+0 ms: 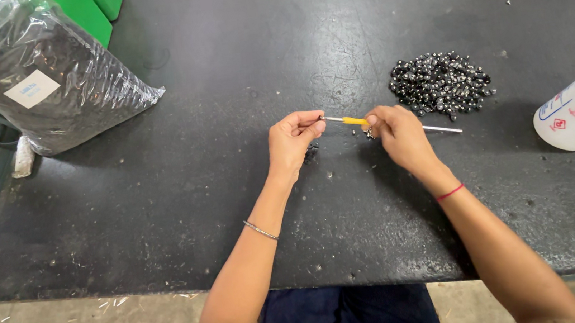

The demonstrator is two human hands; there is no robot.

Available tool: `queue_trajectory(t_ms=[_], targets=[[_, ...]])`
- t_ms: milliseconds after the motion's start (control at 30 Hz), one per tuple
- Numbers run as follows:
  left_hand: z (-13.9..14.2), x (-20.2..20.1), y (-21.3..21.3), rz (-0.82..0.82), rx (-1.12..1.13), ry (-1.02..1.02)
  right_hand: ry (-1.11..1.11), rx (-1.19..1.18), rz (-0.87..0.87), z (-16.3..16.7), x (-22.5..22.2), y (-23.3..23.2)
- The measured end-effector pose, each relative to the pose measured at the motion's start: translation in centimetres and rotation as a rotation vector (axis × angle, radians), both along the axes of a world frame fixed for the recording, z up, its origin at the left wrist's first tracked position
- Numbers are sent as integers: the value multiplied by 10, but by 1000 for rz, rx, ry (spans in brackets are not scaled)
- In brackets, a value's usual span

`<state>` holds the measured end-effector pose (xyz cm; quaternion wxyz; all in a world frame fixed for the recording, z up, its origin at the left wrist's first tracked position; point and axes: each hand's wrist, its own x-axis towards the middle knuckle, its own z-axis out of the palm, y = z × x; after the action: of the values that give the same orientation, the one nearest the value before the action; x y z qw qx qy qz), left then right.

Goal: The person assembles small metal components on a workbench. They pick up a black plastic piece and a metal pin, then use a yellow-handled tool to press the pin into the plastic piece. This process is repeated multiple times with different components.

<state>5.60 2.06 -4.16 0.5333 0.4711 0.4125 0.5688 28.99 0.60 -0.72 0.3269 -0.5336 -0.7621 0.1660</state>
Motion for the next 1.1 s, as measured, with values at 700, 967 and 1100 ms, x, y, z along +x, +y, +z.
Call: queue_trajectory(t_ms=[700,967,1100], targets=[[12,-1,-5,25,-26,43,252,11,87,3,2,-2],[10,-1,-3,26,-44,23,223,-4,97,8,0,-2],[7,-1,-3,19,-19,29,67,-25,-4,7,2,-3]])
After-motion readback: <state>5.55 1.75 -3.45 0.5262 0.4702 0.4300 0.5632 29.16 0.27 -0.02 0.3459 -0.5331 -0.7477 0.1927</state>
